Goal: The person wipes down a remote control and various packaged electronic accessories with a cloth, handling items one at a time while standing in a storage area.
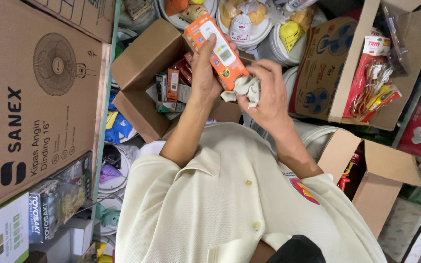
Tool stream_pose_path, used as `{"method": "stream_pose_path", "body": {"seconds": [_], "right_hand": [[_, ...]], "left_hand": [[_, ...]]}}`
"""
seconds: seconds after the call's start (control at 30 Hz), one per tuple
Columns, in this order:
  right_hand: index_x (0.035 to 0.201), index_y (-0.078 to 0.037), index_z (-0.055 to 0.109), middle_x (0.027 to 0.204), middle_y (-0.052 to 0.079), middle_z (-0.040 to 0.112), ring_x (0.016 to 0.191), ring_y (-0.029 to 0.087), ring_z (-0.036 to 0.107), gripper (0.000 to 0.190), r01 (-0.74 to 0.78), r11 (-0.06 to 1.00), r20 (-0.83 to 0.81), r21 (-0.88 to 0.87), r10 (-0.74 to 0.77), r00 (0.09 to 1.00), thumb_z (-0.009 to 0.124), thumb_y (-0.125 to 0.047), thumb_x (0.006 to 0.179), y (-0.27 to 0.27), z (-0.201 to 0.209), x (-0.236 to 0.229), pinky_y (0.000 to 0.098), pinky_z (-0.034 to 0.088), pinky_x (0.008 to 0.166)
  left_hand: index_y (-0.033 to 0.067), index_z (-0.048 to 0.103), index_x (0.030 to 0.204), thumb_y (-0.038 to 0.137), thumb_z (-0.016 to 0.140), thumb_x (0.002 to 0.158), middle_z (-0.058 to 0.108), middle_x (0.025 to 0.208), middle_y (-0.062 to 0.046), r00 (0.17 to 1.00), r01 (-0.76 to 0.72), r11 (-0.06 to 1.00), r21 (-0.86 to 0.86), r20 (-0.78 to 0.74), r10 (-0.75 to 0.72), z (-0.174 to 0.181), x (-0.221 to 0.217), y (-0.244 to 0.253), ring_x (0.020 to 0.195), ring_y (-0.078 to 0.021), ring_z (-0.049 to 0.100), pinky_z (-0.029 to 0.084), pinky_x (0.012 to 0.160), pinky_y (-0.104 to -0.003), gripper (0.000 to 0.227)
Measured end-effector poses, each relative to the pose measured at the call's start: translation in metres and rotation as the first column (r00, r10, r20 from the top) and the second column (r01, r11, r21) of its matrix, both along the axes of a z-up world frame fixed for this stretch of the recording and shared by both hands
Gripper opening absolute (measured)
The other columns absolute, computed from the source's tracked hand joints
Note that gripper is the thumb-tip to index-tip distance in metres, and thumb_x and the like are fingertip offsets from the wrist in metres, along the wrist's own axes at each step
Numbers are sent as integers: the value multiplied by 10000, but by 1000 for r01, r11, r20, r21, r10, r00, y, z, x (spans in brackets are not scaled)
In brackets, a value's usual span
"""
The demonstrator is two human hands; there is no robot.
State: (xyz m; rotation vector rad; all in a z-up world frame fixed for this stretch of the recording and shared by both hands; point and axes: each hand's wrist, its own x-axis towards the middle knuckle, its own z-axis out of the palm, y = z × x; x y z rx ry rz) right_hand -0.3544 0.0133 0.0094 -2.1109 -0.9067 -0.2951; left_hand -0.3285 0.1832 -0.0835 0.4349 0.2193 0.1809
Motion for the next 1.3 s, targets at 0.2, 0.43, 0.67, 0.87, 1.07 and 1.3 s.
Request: {"method": "stream_pose_path", "body": {"seconds": [0.2,0.43,0.67,0.87,1.07,1.3], "right_hand": [[1242,11,656,1393,228,605,1015,374,641,509,-100,992,97,-79,108,989,817,-36,763,-4,-8,0,439,543,904],[1248,-21,655,1294,138,658,1110,322,678,401,-74,989,-25,128,78,997,814,-51,881,1,-20,-8,394,555,930],[1155,-22,641,1109,156,616,998,350,618,416,-83,996,27,-11,83,996,815,-52,778,-11,-23,3,445,514,866],[1234,-30,602,1200,141,584,1064,294,610,328,262,949,-86,177,-251,964,774,-12,955,-30,-13,16,410,509,946],[1281,-53,587,1303,159,552,1196,345,574,365,127,980,96,153,-142,985,762,7,967,2,9,31,421,480,1031],[1103,-54,701,1144,165,580,1032,366,578,374,-295,923,-107,-248,277,955,764,-10,737,-6,18,24,449,486,889]], "left_hand": [[-20,596,1240,448,456,1117,709,1041,-171,989,94,995,19,109,-95,37,-12,2,938,-253,724,617,862,-390,503],[114,515,1322,302,520,1030,715,1061,-135,990,-69,992,106,130,55,57,-4,13,889,-240,713,612,794,-380,348],[-46,560,1251,414,527,1066,678,935,-178,995,99,992,-73,41,-96,12,6,19,810,-271,687,589,749,-377,497],[94,463,1390,445,401,1075,624,1040,-126,999,-35,996,-83,29,38,-1,7,18,799,-222,662,583,673,-388,476],[113,416,1460,347,427,1125,567,1266,-81,993,3,968,250,114,-32,-14,9,-22,1129,-179,610,520,980,-336,409],[98,492,1331,381,519,1118,551,1240,-92,993,-113,976,188,51,105,-28,16,0,1155,-178,553,478,1043,-338,355]]}}
